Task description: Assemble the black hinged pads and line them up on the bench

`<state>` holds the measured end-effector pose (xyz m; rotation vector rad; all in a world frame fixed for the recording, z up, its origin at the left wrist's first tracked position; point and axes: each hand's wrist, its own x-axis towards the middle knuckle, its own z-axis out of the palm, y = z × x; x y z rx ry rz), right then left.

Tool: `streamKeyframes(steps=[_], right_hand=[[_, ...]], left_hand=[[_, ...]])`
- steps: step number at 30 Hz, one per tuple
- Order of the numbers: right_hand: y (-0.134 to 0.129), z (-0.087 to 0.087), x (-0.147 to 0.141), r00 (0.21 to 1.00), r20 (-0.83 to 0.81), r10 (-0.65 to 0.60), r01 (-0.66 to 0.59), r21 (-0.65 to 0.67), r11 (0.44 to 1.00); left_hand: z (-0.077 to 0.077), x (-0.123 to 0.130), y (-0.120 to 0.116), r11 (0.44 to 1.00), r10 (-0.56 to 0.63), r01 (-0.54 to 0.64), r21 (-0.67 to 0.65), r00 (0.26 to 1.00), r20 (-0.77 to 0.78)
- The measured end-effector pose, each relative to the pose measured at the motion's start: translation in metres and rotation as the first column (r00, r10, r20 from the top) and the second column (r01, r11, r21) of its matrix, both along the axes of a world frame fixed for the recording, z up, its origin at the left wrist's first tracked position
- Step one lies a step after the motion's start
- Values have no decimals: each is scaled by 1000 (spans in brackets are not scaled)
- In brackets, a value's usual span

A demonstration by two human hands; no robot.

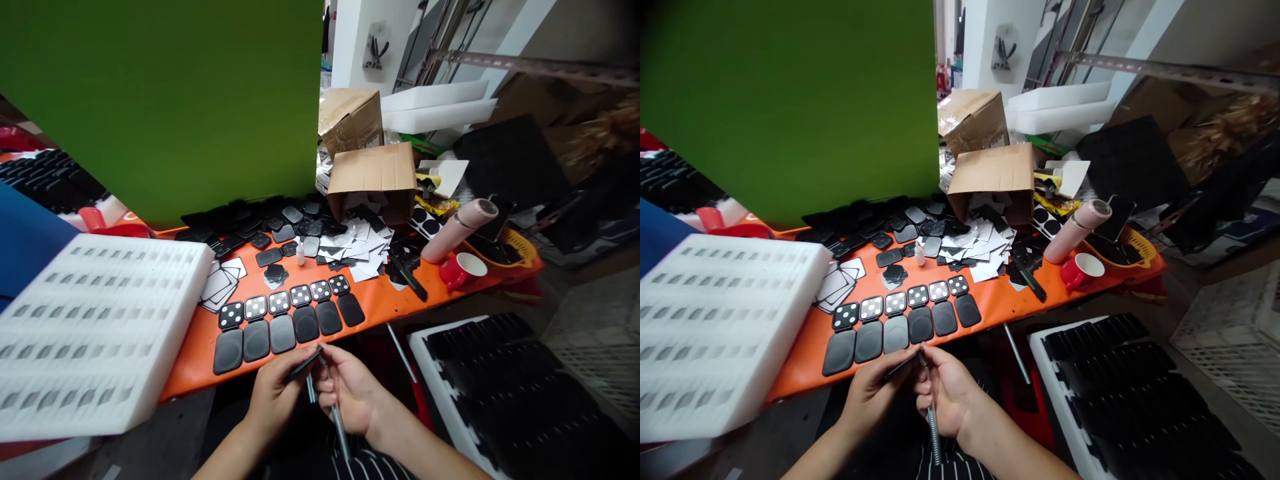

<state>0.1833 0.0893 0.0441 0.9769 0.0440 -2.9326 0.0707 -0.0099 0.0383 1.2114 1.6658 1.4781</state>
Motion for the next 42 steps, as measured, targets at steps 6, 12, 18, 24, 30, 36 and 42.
streamKeyframes(steps=[6,12,18,24,30,36,42], right_hand=[[2,-1,6,1000,-23,21,-19,83,996],[3,-1,5,999,46,-28,27,27,999],[2,-7,3,998,-55,-30,31,17,999],[8,-5,10,989,-147,11,12,153,988],[19,-4,23,997,79,-6,-61,805,590],[59,-17,42,951,293,-93,-294,956,3],[162,-43,63,780,531,-331,-616,743,-260]], left_hand=[[-2,2,2,999,-29,29,-24,999,16],[-1,4,3,1000,-2,3,19,1000,-31],[3,5,8,988,94,-72,-134,981,167],[-1,2,22,946,317,-222,-237,786,531],[0,3,31,957,289,-149,-251,594,751],[-15,9,68,980,98,35,-195,770,630],[-44,21,109,941,-305,206,-270,863,-404]])
